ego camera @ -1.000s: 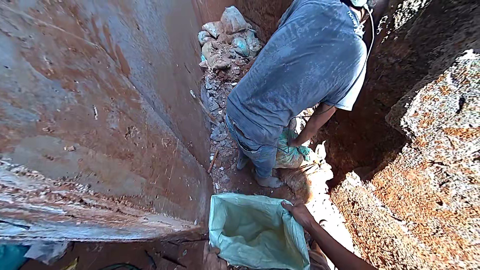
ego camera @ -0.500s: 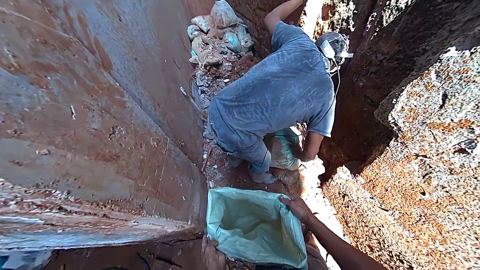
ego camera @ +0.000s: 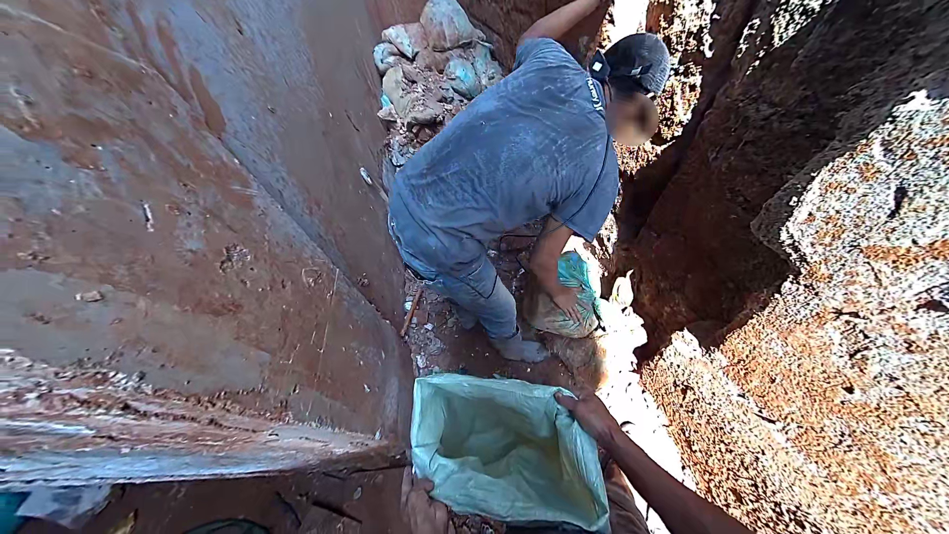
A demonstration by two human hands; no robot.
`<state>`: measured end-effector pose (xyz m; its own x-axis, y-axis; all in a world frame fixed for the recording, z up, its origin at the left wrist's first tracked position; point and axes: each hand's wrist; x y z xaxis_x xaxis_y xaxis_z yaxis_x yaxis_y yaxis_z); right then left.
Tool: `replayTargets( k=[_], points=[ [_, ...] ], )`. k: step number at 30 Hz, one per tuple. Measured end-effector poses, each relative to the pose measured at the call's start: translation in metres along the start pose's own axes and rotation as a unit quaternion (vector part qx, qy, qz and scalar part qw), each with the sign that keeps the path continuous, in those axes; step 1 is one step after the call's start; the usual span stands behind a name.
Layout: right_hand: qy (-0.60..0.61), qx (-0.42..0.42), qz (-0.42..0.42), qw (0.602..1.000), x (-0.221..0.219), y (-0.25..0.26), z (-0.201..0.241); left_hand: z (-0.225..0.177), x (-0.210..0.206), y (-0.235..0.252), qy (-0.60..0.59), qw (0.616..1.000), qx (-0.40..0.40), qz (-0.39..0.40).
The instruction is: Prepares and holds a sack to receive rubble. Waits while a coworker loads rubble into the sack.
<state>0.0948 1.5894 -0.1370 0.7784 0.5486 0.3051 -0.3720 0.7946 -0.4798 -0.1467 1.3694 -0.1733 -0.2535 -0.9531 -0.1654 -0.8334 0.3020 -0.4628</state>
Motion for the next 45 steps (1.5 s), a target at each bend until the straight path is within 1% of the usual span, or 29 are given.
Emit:
replayTargets(
  k=[12, 19, 30, 33, 37, 42, 45],
  points=[
    [-0.005, -0.011, 0.003, 1.0, -0.003, 0.003, 0.005, 0.005, -0.001, 0.004, -0.023, 0.999, 0.002, -0.041],
    [0.0, -0.007, -0.001, 1.0, -0.002, 0.002, 0.003, 0.004, -0.002, 0.0, 0.0, 0.999, 0.004, -0.036],
    [0.03, -0.004, -0.017, 0.999, 0.007, -0.007, 0.0, 0.0, -0.018, 0.001, -0.005, 1.0, -0.004, -0.008],
    [0.021, -0.012, -0.022, 0.999, 0.01, -0.009, -0.002, -0.001, -0.02, 0.001, -0.008, 1.0, -0.003, -0.006],
    [0.007, -0.017, -0.02, 1.0, 0.01, -0.009, -0.005, 0.002, -0.015, 0.003, 0.012, 1.0, -0.008, -0.006],
    [0.007, -0.023, -0.021, 1.0, 0.009, -0.012, 0.0, 0.001, -0.013, 0.001, -0.008, 1.0, -0.003, -0.011],
    [0.025, -0.004, -0.029, 0.999, 0.008, -0.013, 0.002, 0.003, -0.012, 0.001, -0.015, 1.0, 0.0, -0.011]
  ],
)
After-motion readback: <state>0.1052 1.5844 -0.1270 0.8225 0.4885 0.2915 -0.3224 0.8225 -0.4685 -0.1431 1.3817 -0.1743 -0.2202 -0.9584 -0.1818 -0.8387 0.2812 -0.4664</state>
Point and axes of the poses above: each hand's wrist, its own y-axis towards the middle knuckle, its own x-axis out of the back of the hand, z = x × y, and after that the axes turned 3 degrees about x, right-handed
